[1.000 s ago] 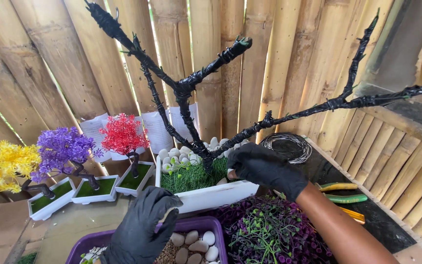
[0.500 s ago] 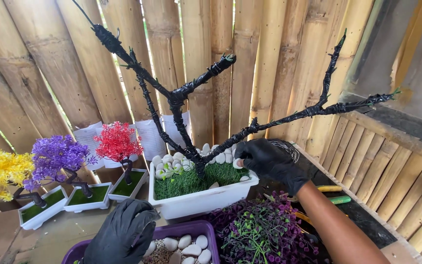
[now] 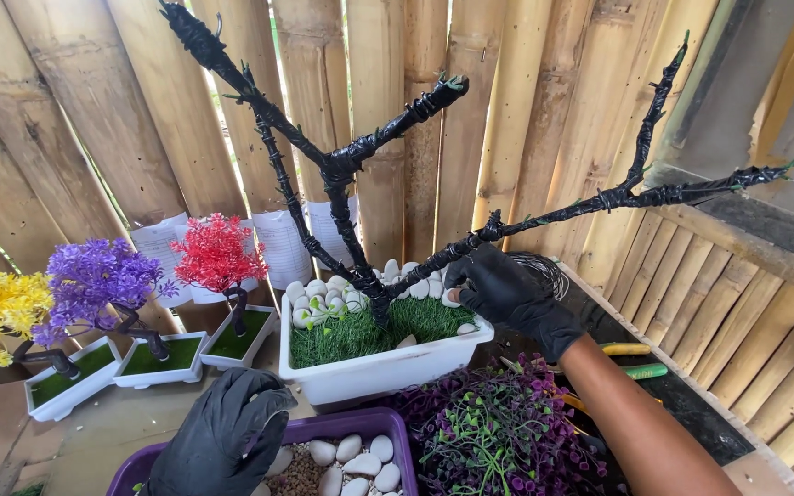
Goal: The person arranges white stones and small green plants within a purple tray and a white rectangular bonsai pot containing a black branch structure. They place stones around the base of the branch and among the plants, adjusting their positions by hand throughout the video.
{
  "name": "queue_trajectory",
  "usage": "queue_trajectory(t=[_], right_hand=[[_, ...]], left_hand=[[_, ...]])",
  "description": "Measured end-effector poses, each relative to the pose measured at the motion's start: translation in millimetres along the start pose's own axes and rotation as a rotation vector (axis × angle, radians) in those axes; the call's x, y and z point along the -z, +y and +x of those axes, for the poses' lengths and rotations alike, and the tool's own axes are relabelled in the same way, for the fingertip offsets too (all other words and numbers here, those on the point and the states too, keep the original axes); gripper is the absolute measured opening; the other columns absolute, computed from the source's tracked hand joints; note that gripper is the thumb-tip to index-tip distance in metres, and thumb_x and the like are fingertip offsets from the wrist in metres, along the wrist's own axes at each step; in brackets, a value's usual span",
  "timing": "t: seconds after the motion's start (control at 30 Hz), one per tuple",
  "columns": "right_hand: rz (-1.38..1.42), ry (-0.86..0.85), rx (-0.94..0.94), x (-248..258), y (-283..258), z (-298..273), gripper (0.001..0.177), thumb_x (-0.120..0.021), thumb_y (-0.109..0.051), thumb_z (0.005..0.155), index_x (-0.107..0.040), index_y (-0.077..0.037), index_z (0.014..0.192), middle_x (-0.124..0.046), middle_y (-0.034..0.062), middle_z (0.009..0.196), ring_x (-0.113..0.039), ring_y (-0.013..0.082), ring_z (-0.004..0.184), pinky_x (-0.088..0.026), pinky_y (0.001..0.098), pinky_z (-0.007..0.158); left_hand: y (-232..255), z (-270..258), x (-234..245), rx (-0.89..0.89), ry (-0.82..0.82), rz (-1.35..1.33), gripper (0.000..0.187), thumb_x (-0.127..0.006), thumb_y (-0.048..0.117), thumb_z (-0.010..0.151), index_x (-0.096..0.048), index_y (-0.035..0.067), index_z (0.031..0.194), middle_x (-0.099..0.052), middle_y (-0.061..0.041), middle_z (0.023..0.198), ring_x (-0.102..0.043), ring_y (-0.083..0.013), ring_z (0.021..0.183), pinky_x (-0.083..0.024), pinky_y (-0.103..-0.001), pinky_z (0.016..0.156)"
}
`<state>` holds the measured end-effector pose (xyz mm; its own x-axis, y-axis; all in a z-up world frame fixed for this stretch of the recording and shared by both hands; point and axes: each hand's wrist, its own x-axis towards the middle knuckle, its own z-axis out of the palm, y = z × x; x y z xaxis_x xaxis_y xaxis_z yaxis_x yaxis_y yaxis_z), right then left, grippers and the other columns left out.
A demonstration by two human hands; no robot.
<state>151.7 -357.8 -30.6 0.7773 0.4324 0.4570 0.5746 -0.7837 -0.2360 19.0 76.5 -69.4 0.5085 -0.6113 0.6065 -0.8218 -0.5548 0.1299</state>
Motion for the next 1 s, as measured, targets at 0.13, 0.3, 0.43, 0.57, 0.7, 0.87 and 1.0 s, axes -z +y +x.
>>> queue_trajectory(t=[0.13, 0.3, 0.43, 0.57, 0.7, 0.87, 1.0], right_hand=[[0.022, 0.108, 0.079, 4, -1, -10, 0.028, -0.077, -0.030, 0.085, -0.071, -0.014, 0.108, -0.072, 0.0091, 0.105, -0.068, 0.0293, 0.092, -0.052, 0.0442, 0.078], [0.034, 0.177, 0.220, 47, -51, -25, 0.008, -0.076, -0.010, 0.084, -0.071, -0.013, 0.089, -0.068, 0.0026, 0.087, -0.064, 0.0249, 0.082, -0.048, 0.0395, 0.076], [0.260, 0.008, 0.186, 48, -54, -36, 0.009, -0.073, -0.018, 0.087, -0.072, -0.011, 0.080, -0.070, 0.0019, 0.082, -0.069, 0.0180, 0.076, -0.056, 0.0332, 0.072], [0.299, -0.116, 0.096, 53, -65, -26, 0.016, -0.083, -0.026, 0.081, -0.077, -0.012, 0.075, -0.070, -0.0040, 0.074, -0.067, 0.0123, 0.073, -0.051, 0.0305, 0.069], [0.103, -0.258, 0.037, 58, -86, -20, 0.047, -0.067, -0.034, 0.093, -0.039, -0.013, 0.062, -0.039, -0.0019, 0.064, -0.043, 0.0166, 0.061, -0.035, 0.0362, 0.063], [-0.044, 0.127, 0.229, 37, -71, -26, 0.017, -0.068, -0.025, 0.096, -0.069, -0.016, 0.081, -0.059, -0.0015, 0.079, -0.058, 0.0242, 0.075, -0.042, 0.0392, 0.064], [0.001, 0.004, 0.069, 44, -85, -26, 0.027, -0.067, -0.044, 0.092, -0.076, -0.018, 0.088, -0.071, -0.0031, 0.084, -0.067, 0.0214, 0.082, -0.048, 0.0386, 0.073]], left_hand=[[11, 5, 4, 0.045, 0.061, 0.069, 0.020, -0.057, 0.018, 0.095, -0.065, 0.012, 0.113, -0.065, -0.010, 0.112, -0.062, -0.0306, 0.102, -0.050, -0.045, 0.089], [16, 11, 15, 0.005, 0.108, 0.057, 0.024, -0.059, 0.014, 0.094, -0.064, 0.011, 0.117, -0.064, -0.011, 0.115, -0.061, -0.0318, 0.104, -0.050, -0.045, 0.092], [24, 21, 18, 0.033, 0.122, 0.015, 0.024, -0.060, 0.012, 0.093, -0.063, 0.010, 0.116, -0.063, -0.013, 0.117, -0.061, -0.0315, 0.105, -0.050, -0.046, 0.088], [26, 25, 15, 0.004, 0.101, 0.029, 0.025, -0.059, 0.013, 0.092, -0.062, 0.012, 0.117, -0.063, -0.011, 0.116, -0.062, -0.0287, 0.106, -0.049, -0.045, 0.089], [23, 25, 14, -0.006, 0.106, 0.034, 0.027, -0.059, 0.014, 0.092, -0.061, 0.012, 0.120, -0.061, -0.012, 0.117, -0.060, -0.0312, 0.106, -0.049, -0.045, 0.084], [22, 26, 16, -0.017, 0.123, 0.039, 0.024, -0.059, 0.009, 0.091, -0.061, 0.011, 0.115, -0.061, -0.012, 0.112, -0.060, -0.0304, 0.100, -0.050, -0.044, 0.080], [25, 25, 19, -0.001, 0.136, 0.014, 0.023, -0.059, 0.009, 0.090, -0.062, 0.010, 0.114, -0.062, -0.011, 0.113, -0.061, -0.0301, 0.103, -0.050, -0.044, 0.084]])
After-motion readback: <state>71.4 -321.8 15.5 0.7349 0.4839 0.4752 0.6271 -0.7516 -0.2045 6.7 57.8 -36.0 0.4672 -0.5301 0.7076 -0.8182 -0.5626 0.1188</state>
